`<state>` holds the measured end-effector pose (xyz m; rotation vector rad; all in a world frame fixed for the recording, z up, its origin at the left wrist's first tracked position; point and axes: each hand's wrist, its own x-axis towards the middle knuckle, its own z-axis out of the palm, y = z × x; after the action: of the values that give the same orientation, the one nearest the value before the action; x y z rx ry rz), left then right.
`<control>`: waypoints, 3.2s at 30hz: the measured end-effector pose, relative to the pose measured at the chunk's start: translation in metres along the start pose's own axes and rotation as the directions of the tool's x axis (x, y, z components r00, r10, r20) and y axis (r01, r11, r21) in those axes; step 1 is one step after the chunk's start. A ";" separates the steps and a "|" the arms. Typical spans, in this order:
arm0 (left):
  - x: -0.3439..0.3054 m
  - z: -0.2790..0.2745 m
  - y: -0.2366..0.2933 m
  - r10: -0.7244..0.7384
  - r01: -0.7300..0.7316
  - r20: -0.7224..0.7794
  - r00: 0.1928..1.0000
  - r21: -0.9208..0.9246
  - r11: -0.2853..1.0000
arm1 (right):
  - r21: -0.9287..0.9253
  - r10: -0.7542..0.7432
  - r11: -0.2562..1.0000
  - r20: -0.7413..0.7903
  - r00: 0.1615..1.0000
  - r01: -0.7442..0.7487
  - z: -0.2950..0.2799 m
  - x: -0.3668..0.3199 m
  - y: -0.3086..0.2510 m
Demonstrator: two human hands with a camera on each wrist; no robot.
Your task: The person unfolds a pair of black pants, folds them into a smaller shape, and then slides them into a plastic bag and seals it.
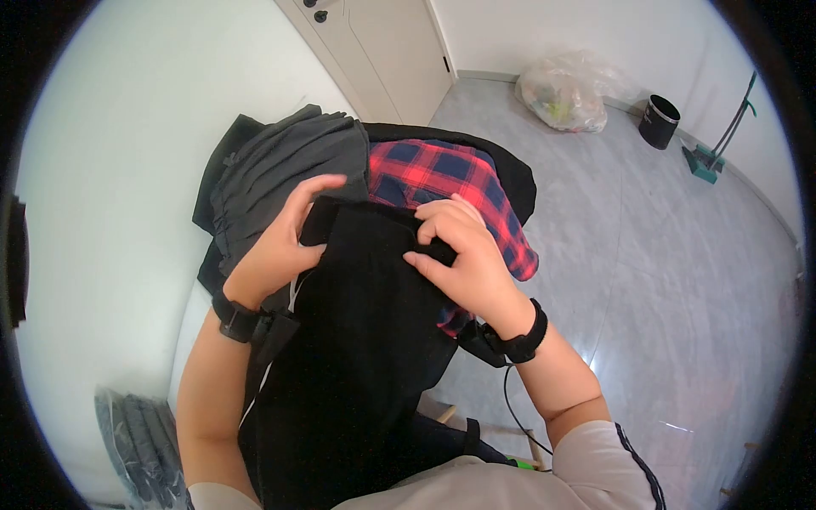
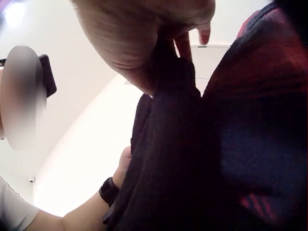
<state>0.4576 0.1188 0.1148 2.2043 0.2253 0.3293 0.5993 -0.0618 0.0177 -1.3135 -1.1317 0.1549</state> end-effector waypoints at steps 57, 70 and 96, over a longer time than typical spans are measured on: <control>-0.456 -0.059 0.039 -0.601 0.890 -0.700 0.384 0.108 0.443 | -0.383 0.469 0.858 0.316 0.825 -0.342 0.014 0.074 0.001; -0.690 0.053 0.043 -0.682 0.991 -0.732 0.019 -0.075 0.108 | -0.240 0.193 0.967 0.477 0.858 -0.085 0.048 0.121 -0.092; -0.587 0.127 0.116 -0.489 0.876 -0.728 0.481 0.371 0.309 | -0.665 0.607 0.701 0.365 0.706 -0.259 0.034 0.172 0.039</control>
<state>-0.0538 -0.2082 0.0415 2.3938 1.9210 0.2949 0.6789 0.0873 0.0775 -2.1988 -1.3778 0.6618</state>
